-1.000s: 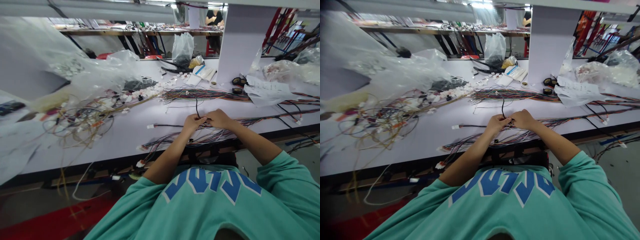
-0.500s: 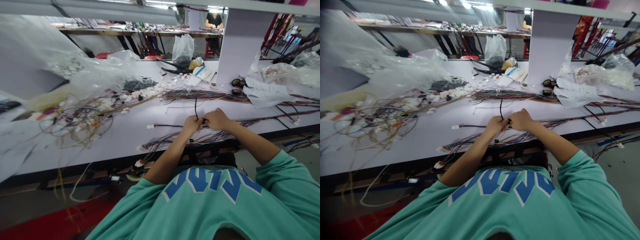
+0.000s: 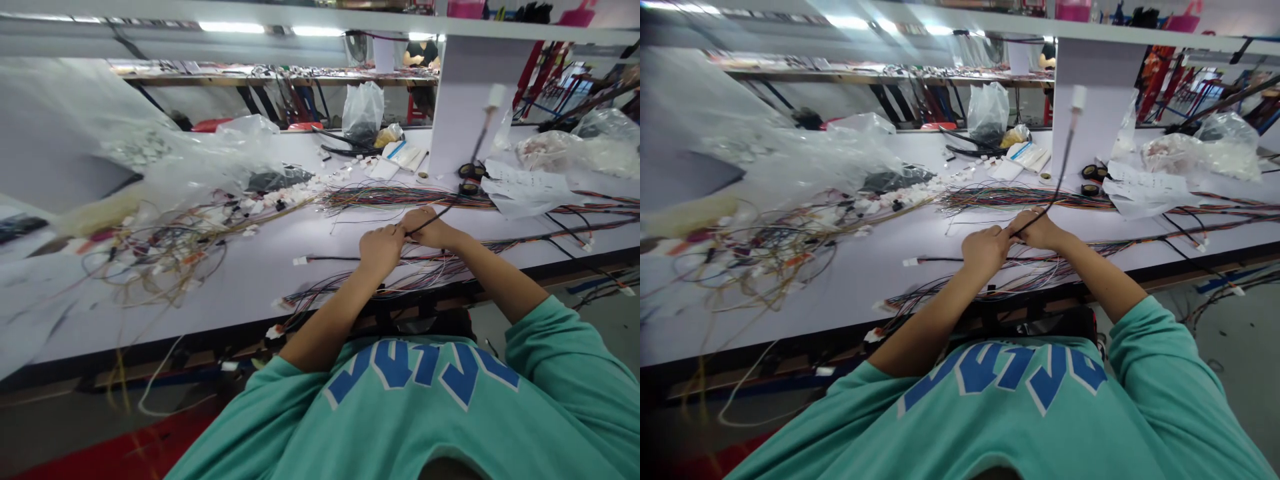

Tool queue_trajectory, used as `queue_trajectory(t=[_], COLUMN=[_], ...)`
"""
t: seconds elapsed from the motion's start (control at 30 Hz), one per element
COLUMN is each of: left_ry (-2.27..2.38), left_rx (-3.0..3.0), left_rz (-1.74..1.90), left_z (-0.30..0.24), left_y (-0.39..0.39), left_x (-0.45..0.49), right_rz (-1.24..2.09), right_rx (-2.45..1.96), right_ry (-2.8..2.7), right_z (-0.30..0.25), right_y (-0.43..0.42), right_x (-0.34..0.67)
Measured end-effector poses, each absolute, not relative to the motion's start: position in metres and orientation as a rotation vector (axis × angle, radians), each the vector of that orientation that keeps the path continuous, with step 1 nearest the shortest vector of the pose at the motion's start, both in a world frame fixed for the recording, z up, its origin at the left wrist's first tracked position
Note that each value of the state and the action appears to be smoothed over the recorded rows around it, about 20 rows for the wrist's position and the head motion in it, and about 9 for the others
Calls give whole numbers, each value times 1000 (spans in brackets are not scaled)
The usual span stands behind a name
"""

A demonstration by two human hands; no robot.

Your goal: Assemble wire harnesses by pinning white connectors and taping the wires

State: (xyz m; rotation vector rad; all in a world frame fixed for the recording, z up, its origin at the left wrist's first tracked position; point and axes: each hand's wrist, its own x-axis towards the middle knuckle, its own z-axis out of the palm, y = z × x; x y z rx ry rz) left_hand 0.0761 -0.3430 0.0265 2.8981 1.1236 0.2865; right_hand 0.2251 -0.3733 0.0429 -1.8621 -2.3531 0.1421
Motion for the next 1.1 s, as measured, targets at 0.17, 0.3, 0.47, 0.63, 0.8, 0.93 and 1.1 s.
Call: queue_trajectory(t=[0.17, 0.3, 0.47, 0.63, 0.8, 0.93, 1.1], left_ry=[912, 771, 652, 633, 587, 605, 610], left_rx=[3112, 3166, 2774, 2270, 2007, 1949, 2029], left_rz=[289, 210, 224, 356, 372, 349, 325], left_z=[49, 59, 47, 23, 16, 13, 9], left_y=[-338, -327, -303, -290, -290, -291, -291], left_x=[79, 87, 89, 84, 83, 83, 83], right_rz=[421, 709, 851, 239, -431, -607, -538], right_rx=[-1551, -1458, -1523, -1572, -1256, -1174, -1245], right_ry=[-2119, -1754, -1555, -1952, -2656, -2911, -3006], right_z=[24, 9, -5, 0, 21, 33, 38], right_y=[-366, -371, -384, -411, -437, -443, -442], right_x=[239, 237, 239, 234, 197, 177, 174])
